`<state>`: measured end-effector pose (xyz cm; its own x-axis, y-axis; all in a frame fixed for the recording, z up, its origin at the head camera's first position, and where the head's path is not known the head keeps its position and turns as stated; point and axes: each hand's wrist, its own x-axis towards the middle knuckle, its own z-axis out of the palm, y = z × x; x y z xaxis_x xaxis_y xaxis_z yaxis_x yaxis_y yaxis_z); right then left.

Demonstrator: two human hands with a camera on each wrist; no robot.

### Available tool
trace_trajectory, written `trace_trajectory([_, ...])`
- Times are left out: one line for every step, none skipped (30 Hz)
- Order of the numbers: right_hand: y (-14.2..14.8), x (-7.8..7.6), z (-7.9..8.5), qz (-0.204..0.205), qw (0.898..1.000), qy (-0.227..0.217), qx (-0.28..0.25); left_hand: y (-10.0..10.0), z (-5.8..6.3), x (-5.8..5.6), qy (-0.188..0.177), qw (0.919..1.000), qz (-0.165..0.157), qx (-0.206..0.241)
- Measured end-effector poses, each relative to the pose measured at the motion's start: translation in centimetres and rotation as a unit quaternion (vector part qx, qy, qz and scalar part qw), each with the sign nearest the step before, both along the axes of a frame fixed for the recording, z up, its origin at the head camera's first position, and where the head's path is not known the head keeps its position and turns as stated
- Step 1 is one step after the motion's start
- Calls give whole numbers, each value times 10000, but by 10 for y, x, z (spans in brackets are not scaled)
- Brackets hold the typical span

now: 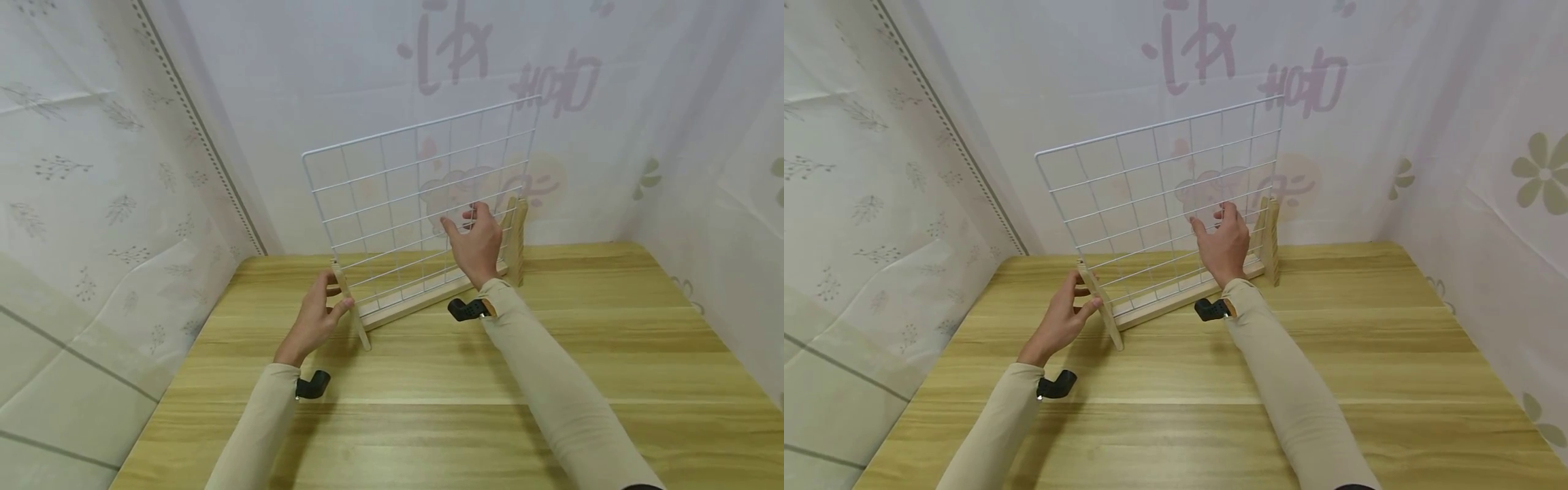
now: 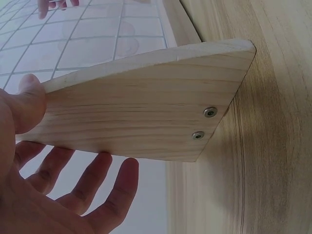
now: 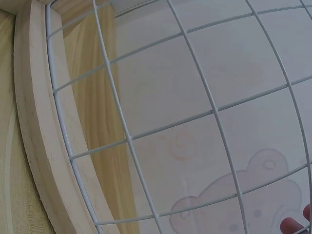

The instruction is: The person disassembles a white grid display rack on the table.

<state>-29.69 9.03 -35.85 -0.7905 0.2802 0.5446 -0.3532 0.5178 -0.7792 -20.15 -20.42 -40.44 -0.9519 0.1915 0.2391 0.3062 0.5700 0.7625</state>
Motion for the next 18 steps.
trace_trajectory([0, 0, 0, -13, 10000, 18, 13, 0, 0, 0, 4, 10000, -11, 2])
trace_trajectory([0, -1, -1, -19, 10000, 32, 12, 0, 0, 0, 5, 10000, -15, -5])
trace_trajectory([-1, -1, -1, -20, 10000, 45, 22, -1, 0, 1, 6, 10000, -16, -11])
trace_trajectory([0, -2, -1, -29, 10000, 46, 37, 0, 0, 1, -1, 10000, -15, -10])
trace_trajectory([0, -2, -2, -28, 10000, 46, 51, 0, 0, 1, -6, 10000, -3, -16])
trace_trajectory([0, -2, -2, -21, 10000, 45, 62, 0, 0, 1, -14, 10000, 15, -26])
trace_trajectory([0, -2, -1, -11, 10000, 54, 61, 0, 0, 1, -29, 10000, 27, -30])
trace_trajectory([0, -2, -1, -17, 10000, 52, 75, 0, 1, 1, -28, 10000, 34, -34])
trace_trajectory([-1, -2, -1, -23, 9999, 54, 84, 0, 1, 1, -24, 10000, 41, -44])
trace_trajectory([-1, -2, -1, -21, 9999, 54, 89, 0, 1, 1, -15, 10000, 42, -49])
trace_trajectory([-2, -2, -1, -26, 9999, 43, 112, 0, 1, 2, -6, 10000, 47, -62])
trace_trajectory([-2, -2, -1, -31, 9999, 20, 127, 0, 1, 2, 10, 10000, 49, -79])
trace_trajectory([-3, -2, -2, -35, 9999, 3, 143, -1, 1, 2, 29, 9999, 47, -98])
trace_trajectory([-3, -2, -2, -31, 9999, -13, 159, -1, 0, 1, 48, 9999, 44, -129])
trace_trajectory([-3, -2, -3, -33, 9999, -2, 162, -1, 0, 1, 60, 9999, 44, -151])
trace_trajectory([-4, -2, -3, -42, 9998, 9, 170, -1, -1, 1, 72, 9998, 32, -163])
trace_trajectory([-4, -2, -4, -65, 9998, 18, 177, -1, -1, 2, 73, 9998, 22, -177])
trace_trajectory([-4, -2, -5, -81, 9998, 42, 162, -1, -1, 2, 75, 9998, 3, -179])
